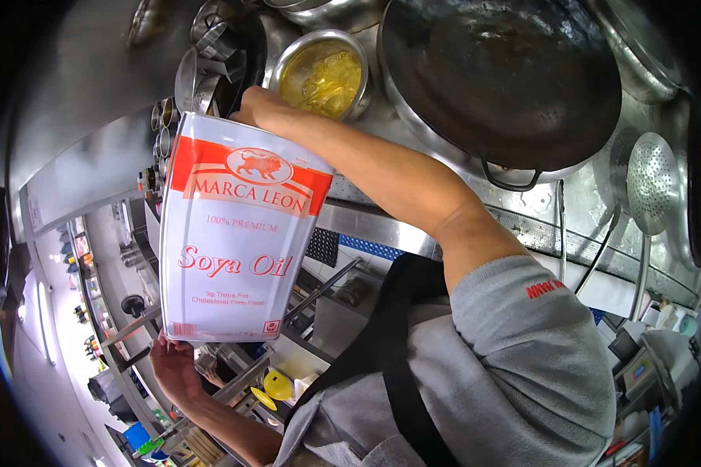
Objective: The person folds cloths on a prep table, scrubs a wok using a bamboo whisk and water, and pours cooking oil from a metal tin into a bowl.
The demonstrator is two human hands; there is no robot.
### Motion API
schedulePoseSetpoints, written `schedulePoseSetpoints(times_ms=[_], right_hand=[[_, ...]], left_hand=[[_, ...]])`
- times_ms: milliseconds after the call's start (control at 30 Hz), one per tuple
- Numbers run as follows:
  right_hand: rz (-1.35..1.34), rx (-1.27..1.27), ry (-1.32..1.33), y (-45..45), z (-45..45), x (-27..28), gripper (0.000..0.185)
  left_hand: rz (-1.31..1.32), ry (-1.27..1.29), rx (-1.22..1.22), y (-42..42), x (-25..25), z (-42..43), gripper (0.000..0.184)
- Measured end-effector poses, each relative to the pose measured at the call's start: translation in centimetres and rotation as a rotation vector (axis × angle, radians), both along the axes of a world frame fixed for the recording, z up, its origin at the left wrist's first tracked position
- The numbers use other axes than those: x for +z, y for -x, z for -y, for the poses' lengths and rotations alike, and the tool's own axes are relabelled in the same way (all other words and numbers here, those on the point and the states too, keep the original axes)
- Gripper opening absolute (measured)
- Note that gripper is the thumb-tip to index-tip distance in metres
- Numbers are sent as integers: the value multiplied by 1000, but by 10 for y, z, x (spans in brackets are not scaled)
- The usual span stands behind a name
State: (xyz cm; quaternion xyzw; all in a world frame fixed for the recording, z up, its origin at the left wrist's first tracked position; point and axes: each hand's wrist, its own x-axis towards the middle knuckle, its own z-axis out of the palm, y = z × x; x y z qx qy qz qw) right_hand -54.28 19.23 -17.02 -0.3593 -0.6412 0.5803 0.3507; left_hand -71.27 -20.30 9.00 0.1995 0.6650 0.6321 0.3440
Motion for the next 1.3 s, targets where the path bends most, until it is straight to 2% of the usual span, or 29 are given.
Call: schedulePoseSetpoints(times_ms=[100, 200, 300, 600, 833, 967, 1000, 1300], right_hand=[[32, 9, 40, 4, -5, -2, 46], [62, -54, 64, 3, -2, -1, 38], [44, -8, 94, -1, -1, 2, 51], [56, -7, 189, -5, -1, 6, 59], [7, -32, 230, -18, 7, 9, 56], [-15, -47, 240, -26, 12, 15, 53], [-31, -53, 254, -27, 14, 16, 52], [-159, -137, 274, -29, 19, 7, 46]], left_hand=[[-8, 2, -33, 2, 8, -2, 27], [-17, 2, -45, 4, 11, -5, 27], [-24, 3, -62, 3, 19, -9, 27], [-129, 26, -121, -7, 41, -29, 34], [-236, 46, -153, 0, 59, -38, 33], [-237, 91, -297, 1, 69, -48, 33], [-281, 89, -212, -1, 70, -49, 33], [-319, 83, -148, -6, 81, -71, 39]])
